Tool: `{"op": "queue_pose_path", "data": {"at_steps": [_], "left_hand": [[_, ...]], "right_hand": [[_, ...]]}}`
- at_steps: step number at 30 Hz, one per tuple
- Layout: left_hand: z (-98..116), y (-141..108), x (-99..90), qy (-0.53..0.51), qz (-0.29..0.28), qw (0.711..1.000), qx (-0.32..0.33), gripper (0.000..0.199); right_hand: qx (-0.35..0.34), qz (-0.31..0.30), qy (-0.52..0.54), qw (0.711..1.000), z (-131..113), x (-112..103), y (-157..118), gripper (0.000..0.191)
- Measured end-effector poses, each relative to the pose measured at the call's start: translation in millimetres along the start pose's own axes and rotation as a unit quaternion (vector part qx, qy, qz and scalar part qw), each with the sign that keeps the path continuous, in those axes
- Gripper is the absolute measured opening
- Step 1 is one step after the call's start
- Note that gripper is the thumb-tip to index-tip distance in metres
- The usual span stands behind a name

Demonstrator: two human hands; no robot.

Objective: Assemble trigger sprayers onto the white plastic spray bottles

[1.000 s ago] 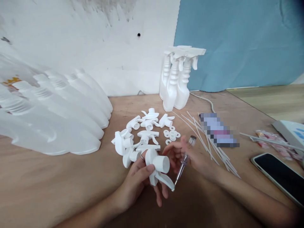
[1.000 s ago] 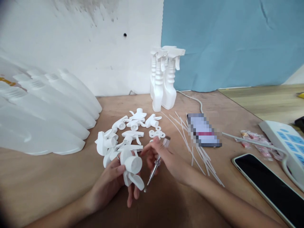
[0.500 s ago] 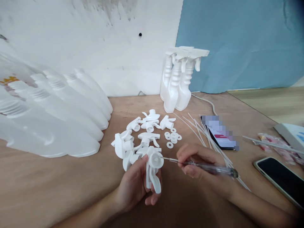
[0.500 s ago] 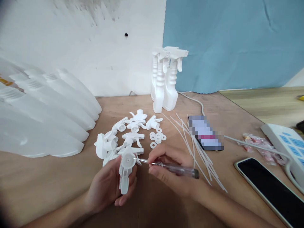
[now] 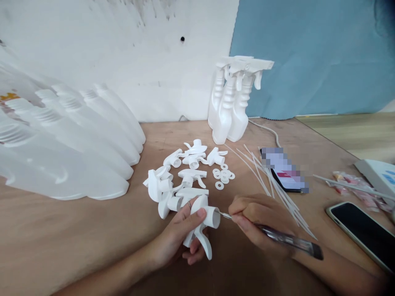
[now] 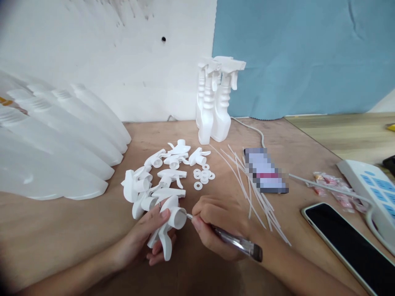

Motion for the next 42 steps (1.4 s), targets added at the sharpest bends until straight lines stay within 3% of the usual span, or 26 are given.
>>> {"op": "queue_pose_path", "data": {"at_steps": [4, 7, 10, 14, 17, 18, 20, 23, 26, 29, 32, 35, 38, 40, 42], "left_hand": [[-1.2, -0.6, 2.9, 0.015, -0.006, 0.999, -0.032, 0.034], [-2.6, -1.2, 3.8, 0.014, -0.012, 0.998, -0.052, 0.036], [-1.8, -1.3, 1.0, -0.012, -0.010, 0.999, -0.050, 0.037], [-2.3, -1.2, 0.7, -0.090, -0.030, 0.994, -0.061, 0.044], [-6.1, -2.5, 5.1, -0.140, -0.055, 0.983, -0.101, 0.049], [-6.5, -2.9, 6.6, -0.148, -0.061, 0.981, -0.111, 0.051], [-5.8, -3.3, 9.0, -0.152, -0.068, 0.979, -0.118, 0.055], [-5.8, -3.6, 10.3, -0.134, -0.069, 0.982, -0.118, 0.061], [-7.6, -3.6, 5.9, -0.117, -0.043, 0.987, -0.104, 0.057], [-5.8, -3.7, 8.0, -0.091, -0.065, 0.992, -0.062, 0.043], [-4.3, -4.4, 14.3, -0.063, -0.109, 0.992, -0.023, 0.026], [-10.0, -5.5, 15.6, -0.011, -0.110, 0.993, -0.026, 0.033], [-8.6, -10.1, 17.2, 0.081, -0.090, 0.993, -0.008, 0.039], [5.0, -15.5, 20.8, 0.207, -0.071, 0.974, 0.051, 0.039], [27.4, -22.5, 29.3, 0.381, -0.052, 0.913, 0.135, 0.037]], "right_hand": [[0.132, -0.034, 0.087, 0.987, 23.5, 5.1, -10.7, 0.027], [0.233, -0.025, 0.240, 0.942, 40.4, 16.6, -23.1, 0.033], [0.258, 0.006, 0.364, 0.895, 45.2, 27.1, -27.9, 0.032], [0.231, 0.037, 0.418, 0.878, 42.1, 31.3, -25.1, 0.022], [0.183, 0.024, 0.341, 0.922, 34.9, 28.4, -19.2, 0.011], [0.149, 0.012, 0.281, 0.948, 29.9, 26.8, -16.1, 0.014], [0.051, -0.011, 0.143, 0.988, 15.2, 25.4, -10.9, 0.040], [-0.067, -0.031, -0.012, 0.997, -2.9, 29.8, -10.2, 0.068], [-0.086, -0.009, -0.083, 0.993, -5.0, 25.1, -13.0, 0.074], [-0.038, 0.026, -0.089, 0.995, 9.1, 11.5, -17.8, 0.066], [0.075, 0.081, -0.071, 0.991, 41.2, -4.4, -23.3, 0.047], [0.197, 0.124, -0.062, 0.970, 73.6, -12.9, -27.7, 0.031], [0.281, 0.119, -0.037, 0.952, 93.5, -10.3, -28.4, 0.029], [0.315, 0.117, -0.003, 0.942, 101.0, -7.6, -29.2, 0.030], [0.329, 0.121, 0.022, 0.936, 104.3, -6.2, -30.2, 0.031]]}}
Point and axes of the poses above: each hand's wrist, its own y-axis towards the middle knuckle, its own x-axis out of the palm, z = x × y, the point moved 9 cm from there along y, towards the middle knuckle, and after that the axes turned 7 degrees about -y, right-handed, at the moved point
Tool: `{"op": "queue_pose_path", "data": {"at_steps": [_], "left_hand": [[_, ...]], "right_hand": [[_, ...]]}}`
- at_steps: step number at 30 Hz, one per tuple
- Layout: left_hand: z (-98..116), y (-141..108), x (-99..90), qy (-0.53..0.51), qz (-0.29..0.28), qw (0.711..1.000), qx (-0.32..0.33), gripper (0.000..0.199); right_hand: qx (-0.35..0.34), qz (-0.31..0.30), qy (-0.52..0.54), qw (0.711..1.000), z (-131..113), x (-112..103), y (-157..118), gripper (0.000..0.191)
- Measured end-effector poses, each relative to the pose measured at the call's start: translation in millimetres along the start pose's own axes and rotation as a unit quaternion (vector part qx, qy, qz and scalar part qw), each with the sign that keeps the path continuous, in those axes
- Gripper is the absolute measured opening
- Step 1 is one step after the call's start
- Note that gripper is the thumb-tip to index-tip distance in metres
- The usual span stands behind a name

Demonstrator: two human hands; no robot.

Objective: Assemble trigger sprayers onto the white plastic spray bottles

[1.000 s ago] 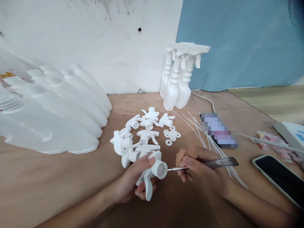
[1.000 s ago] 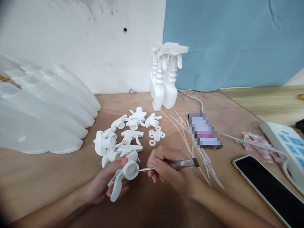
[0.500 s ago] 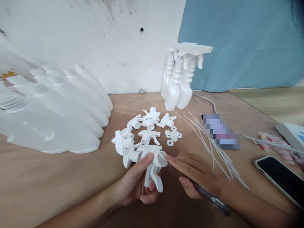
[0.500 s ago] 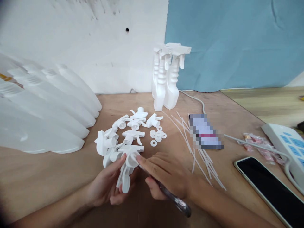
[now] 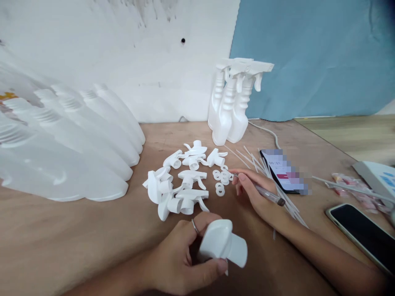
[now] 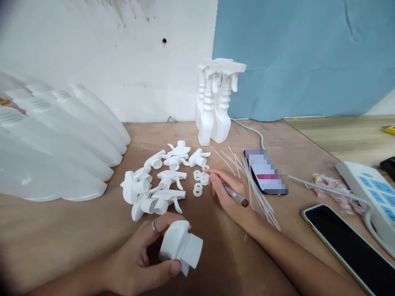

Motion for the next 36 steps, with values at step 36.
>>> {"op": "queue_pose_path", "data": {"at_steps": [36], "left_hand": [[110.3, 45.2, -113.5, 0.358, 0.292, 0.873, 0.155, 0.042]], "right_hand": [[-0.111, -0.176, 0.467, 0.860, -151.4, -32.0, 121.2, 0.027]]}}
Point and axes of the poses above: each hand's wrist, its own y-axis towards the middle knuckle, its own x-axis out of the palm, z = x × y, the point moved 9 cm from there along y, towards the middle knuckle, and after that the axes turned 7 degrees about -y, right-handed, at the moved point
